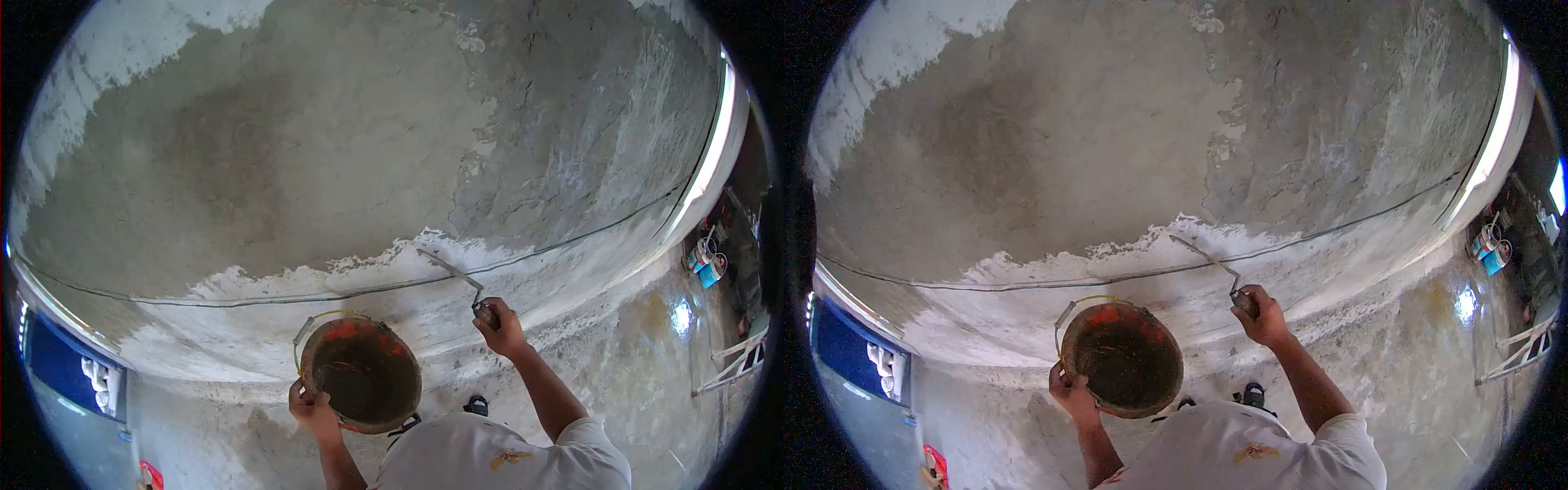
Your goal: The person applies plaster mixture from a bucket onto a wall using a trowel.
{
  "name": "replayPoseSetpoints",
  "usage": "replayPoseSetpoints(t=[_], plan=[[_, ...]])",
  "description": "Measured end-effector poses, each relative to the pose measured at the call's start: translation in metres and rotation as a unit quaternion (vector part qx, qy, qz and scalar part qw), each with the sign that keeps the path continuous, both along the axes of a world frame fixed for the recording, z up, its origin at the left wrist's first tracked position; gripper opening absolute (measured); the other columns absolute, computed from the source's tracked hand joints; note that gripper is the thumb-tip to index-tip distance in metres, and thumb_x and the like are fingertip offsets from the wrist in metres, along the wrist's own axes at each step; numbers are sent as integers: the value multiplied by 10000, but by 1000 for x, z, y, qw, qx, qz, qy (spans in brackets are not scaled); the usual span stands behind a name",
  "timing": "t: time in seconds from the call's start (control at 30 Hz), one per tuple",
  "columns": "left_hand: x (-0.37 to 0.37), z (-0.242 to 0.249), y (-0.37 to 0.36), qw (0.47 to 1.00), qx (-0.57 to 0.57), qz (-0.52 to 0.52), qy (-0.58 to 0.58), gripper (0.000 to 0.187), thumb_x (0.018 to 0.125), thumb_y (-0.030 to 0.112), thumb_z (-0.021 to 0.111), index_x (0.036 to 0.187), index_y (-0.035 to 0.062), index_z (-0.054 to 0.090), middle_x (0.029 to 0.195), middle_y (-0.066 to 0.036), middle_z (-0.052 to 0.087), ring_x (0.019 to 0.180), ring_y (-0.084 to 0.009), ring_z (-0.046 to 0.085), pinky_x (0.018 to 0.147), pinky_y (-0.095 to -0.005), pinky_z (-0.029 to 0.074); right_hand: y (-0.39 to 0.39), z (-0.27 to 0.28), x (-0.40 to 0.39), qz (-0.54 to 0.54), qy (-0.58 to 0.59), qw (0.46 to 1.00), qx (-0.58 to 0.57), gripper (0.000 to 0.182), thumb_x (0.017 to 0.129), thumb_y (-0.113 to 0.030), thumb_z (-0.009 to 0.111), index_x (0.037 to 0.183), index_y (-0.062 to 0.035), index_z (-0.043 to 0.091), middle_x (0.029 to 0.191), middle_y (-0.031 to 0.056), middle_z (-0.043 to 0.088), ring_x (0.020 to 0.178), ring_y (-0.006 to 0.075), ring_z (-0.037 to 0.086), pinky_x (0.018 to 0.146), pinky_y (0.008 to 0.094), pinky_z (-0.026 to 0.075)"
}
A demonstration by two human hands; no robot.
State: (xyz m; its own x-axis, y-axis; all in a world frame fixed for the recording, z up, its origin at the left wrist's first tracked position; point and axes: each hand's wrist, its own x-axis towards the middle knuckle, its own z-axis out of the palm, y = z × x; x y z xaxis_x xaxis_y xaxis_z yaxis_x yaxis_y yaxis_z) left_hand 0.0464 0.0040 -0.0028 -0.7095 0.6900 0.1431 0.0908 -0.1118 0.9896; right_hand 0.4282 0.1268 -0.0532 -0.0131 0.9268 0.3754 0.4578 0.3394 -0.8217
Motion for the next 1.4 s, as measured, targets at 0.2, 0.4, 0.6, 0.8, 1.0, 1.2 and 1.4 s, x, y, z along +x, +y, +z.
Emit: replayPoseSetpoints(t=[0.2, 0.4, 0.6, 0.8, 1.0, 1.2, 1.4], plan=[[8, -9, 2, 1000, 7, -1, -2, 499, 613, -96, 541, 1110, -109, 580, 872, -90, 635, 694, -123, 589, 636, -253, 463, 34, -2, 11, 43, 7, 999, 1, 339, 955, -178, 686, 1204, -4, 536, 892, 131, 693, 767, 209, 675, 709, 355, 539], [10, -13, -3, 997, -22, 68, 40, 492, 597, -79, 562, 1088, -89, 595, 896, -101, 632, 708, -145, 595, 644, -270, 474, 65, -20, 16, 108, 105, 988, -18, 380, 1026, -320, 584, 1212, 10, 554, 808, 70, 608, 659, 146, 523, 636, 313, 485], [-6, -22, -15, 997, 7, 69, 43, 483, 597, -58, 577, 1079, -82, 595, 889, -107, 631, 712, -165, 600, 654, -276, 481, 56, -72, 34, 114, 222, 966, -67, 356, 1039, -361, 559, 1070, -7, 578, 771, 10, 572, 620, 69, 461, 568, 245, 415], [-16, -39, -20, 991, -15, 113, 64, 496, 604, -67, 566, 1100, -73, 587, 848, -94, 626, 687, -163, 596, 633, -276, 474, 65, -31, 14, 215, 313, 924, -37, 315, 1061, -311, 501, 949, -20, 544, 673, -1, 495, 556, 78, 435, 505, 257, 379], [-18, -37, -22, 993, -50, 87, 63, 517, 608, -99, 550, 1124, -73, 573, 852, -70, 585, 679, -138, 547, 607, -268, 440, 99, -57, -10, 221, 262, 935, -96, 273, 1048, -282, 528, 892, -58, 519, 677, -14, 482, 569, 81, 419, 514, 276, 374], [-17, -24, -23, 993, -37, 105, 34, 497, 604, -101, 550, 1100, -76, 571, 805, -55, 567, 660, -116, 517, 591, -270, 415, 71, -57, -5, 207, 97, 969, -89, 256, 1050, -259, 508, 898, -54, 538, 648, -14, 484, 565, 78, 450, 513, 263, 384], [-12, -17, -22, 990, -60, 97, 78, 483, 611, -99, 546, 1093, -77, 577, 809, -66, 578, 631, -106, 509, 575, -261, 404, 97, -30, -20, 134, 270, 950, -76, 327, 1034, -299, 558, 842, -34, 543, 655, 0, 485, 581, 89, 428, 532, 290, 372]])
